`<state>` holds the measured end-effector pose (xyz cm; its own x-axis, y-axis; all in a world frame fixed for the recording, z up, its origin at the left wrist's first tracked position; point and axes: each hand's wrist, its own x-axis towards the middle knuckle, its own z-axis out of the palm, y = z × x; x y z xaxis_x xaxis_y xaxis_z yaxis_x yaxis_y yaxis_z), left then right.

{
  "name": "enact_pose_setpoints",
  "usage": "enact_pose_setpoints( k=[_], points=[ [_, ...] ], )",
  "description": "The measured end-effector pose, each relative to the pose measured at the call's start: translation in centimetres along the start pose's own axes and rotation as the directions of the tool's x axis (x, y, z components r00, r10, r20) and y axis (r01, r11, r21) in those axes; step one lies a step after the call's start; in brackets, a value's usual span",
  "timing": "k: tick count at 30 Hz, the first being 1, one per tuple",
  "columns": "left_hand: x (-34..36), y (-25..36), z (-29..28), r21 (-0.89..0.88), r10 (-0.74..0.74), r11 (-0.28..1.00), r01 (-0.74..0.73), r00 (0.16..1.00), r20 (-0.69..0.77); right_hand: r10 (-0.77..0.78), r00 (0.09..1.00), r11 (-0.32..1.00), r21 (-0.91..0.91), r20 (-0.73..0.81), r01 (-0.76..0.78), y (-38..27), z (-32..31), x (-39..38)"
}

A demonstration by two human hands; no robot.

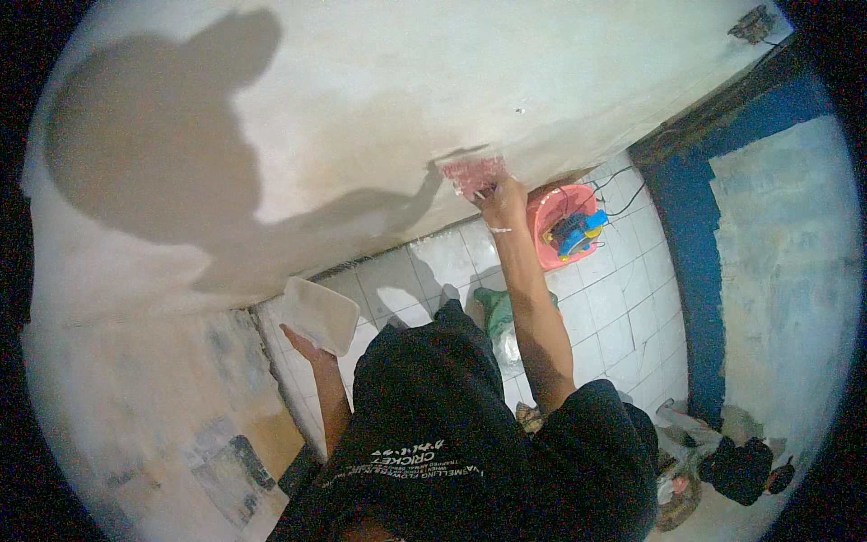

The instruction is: The person applies a white substance from a plastic container onto a wall using a putty knife, then scrapes excess material back into the container.

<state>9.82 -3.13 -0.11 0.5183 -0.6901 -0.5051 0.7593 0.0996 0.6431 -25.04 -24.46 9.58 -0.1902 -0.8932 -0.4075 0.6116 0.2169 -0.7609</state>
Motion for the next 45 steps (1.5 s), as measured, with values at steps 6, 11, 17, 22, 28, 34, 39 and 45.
enact_pose_setpoints(
  k=[6, 11, 17, 22, 28, 34, 39, 45],
  points=[
    [1.1, 1.3, -1.0, -0.007, -0.041, 0.999, 0.041, 0.997, 0.072, 0.115, 0.993, 0.979, -0.166, -0.009, -0.115, 7.9, -6.2, 9.3],
    [2.5, 3.8, -5.0, 0.018, 0.006, 1.000, -0.007, 0.998, 0.060, -0.001, 0.991, 0.995, -0.095, 0.132, 0.013, 4.6, -2.1, 7.6],
    [3.1, 3.9, -7.6, -0.081, -0.014, 0.996, 0.025, 0.992, 0.125, -0.161, 0.983, 0.985, -0.072, -0.094, 0.155, -2.8, -3.3, 2.3],
    [1.0, 5.5, -5.5, 0.067, -0.042, 0.997, 0.040, 0.999, 0.017, -0.231, 0.959, 0.971, 0.021, -0.164, 0.238, 3.4, -7.2, 4.1],
    [1.8, 4.6, -5.2, 0.188, -0.028, 0.982, 0.024, 0.999, 0.020, -0.424, 0.816, 0.788, -0.604, -0.394, 0.118, 11.7, -11.5, 12.1],
    [2.1, 7.4, -4.3, 0.216, -0.091, 0.973, 0.077, 0.994, 0.053, -0.638, 0.729, 0.697, -0.590, -0.250, 0.408, 21.3, 6.8, -0.9],
    [2.9, 7.7, -4.9, 0.204, -0.158, 0.970, 0.134, 0.982, 0.106, -0.613, 0.730, 0.778, -0.393, -0.302, 0.491, 19.6, 3.4, -3.3],
    [4.0, 5.3, -5.0, 0.232, -0.233, 0.956, 0.182, 0.949, 0.214, -0.882, 0.400, 0.429, -0.776, -0.249, 0.462, 14.9, -1.0, 5.1]
  ],
)
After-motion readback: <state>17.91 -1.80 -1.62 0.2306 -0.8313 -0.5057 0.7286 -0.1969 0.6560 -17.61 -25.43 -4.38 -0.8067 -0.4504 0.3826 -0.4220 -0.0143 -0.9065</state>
